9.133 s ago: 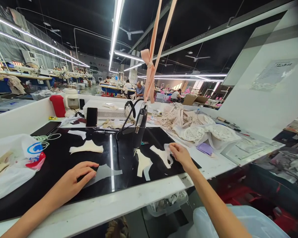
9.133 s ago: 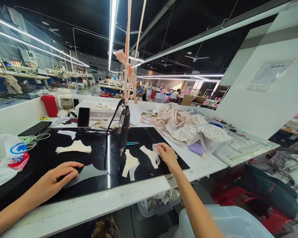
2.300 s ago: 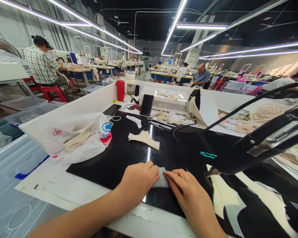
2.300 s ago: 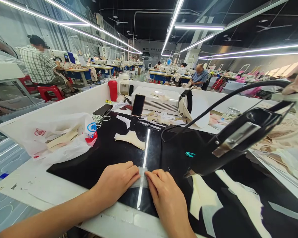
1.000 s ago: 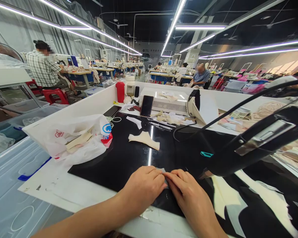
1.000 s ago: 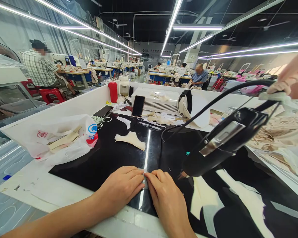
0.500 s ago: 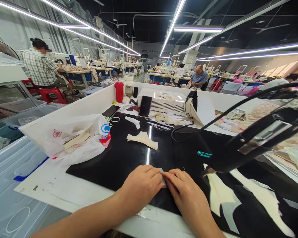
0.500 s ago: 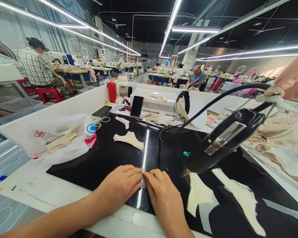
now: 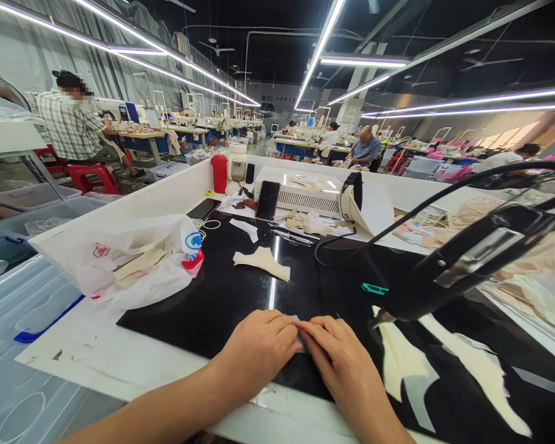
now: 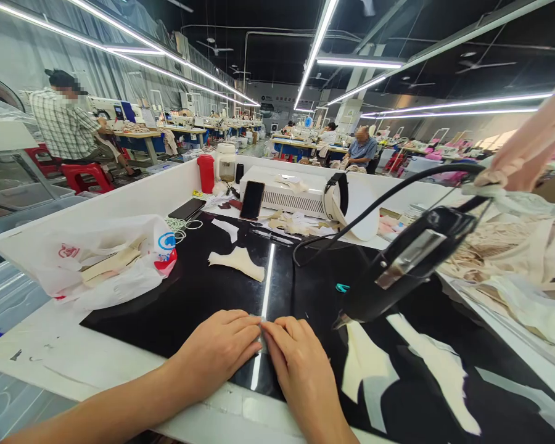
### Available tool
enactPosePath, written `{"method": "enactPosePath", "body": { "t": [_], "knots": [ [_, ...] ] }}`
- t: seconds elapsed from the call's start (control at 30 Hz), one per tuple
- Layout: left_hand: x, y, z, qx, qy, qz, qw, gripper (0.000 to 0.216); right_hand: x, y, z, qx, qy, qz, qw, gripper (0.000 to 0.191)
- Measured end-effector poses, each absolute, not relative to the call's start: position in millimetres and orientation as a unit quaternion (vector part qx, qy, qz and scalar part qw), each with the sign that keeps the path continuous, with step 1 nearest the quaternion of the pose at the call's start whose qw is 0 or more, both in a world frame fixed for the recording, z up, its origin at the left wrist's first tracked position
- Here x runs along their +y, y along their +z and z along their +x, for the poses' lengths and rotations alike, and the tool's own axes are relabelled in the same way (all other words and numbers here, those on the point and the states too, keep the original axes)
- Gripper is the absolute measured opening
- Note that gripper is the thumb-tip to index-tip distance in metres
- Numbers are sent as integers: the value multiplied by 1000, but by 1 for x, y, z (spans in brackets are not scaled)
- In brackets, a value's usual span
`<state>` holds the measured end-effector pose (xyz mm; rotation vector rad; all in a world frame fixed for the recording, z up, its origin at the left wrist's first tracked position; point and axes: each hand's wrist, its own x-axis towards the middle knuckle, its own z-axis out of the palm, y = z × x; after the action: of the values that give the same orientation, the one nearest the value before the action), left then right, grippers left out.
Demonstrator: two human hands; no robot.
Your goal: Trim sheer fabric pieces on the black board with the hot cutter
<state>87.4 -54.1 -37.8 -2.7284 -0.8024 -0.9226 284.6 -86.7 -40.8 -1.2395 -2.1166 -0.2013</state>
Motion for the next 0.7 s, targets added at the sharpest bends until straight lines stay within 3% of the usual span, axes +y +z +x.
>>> {"method": "enactPosePath", "body": {
  "t": [0.17, 0.27, 0.33, 0.43, 0.57, 0.63, 0.7],
  "knots": [
    [-53, -32, 84, -267, -307, -912, 46, 28, -104, -8, 292, -763, -196, -450, 422, 26],
    [-53, -31, 81, -261, -297, -917, 54, 38, -110, 10, 310, -661, -317, -458, 503, 37],
    [-53, -31, 80, -251, -290, -922, 53, 43, -108, 19, 326, -581, -330, -477, 571, 48],
    [-54, -32, 81, -232, -285, -928, 53, 47, -96, 30, 345, -522, -188, -516, 653, 75],
    [-55, -31, 83, -218, -278, -934, 53, 51, -77, 43, 346, -516, 61, -506, 689, 103],
    [-54, -32, 84, -214, -283, -933, 56, 51, -69, 49, 339, -521, 135, -473, 698, 95],
    [-53, -33, 84, -206, -301, -929, 62, 50, -63, 52, 330, -526, 174, -453, 698, 65]
  ]
}}
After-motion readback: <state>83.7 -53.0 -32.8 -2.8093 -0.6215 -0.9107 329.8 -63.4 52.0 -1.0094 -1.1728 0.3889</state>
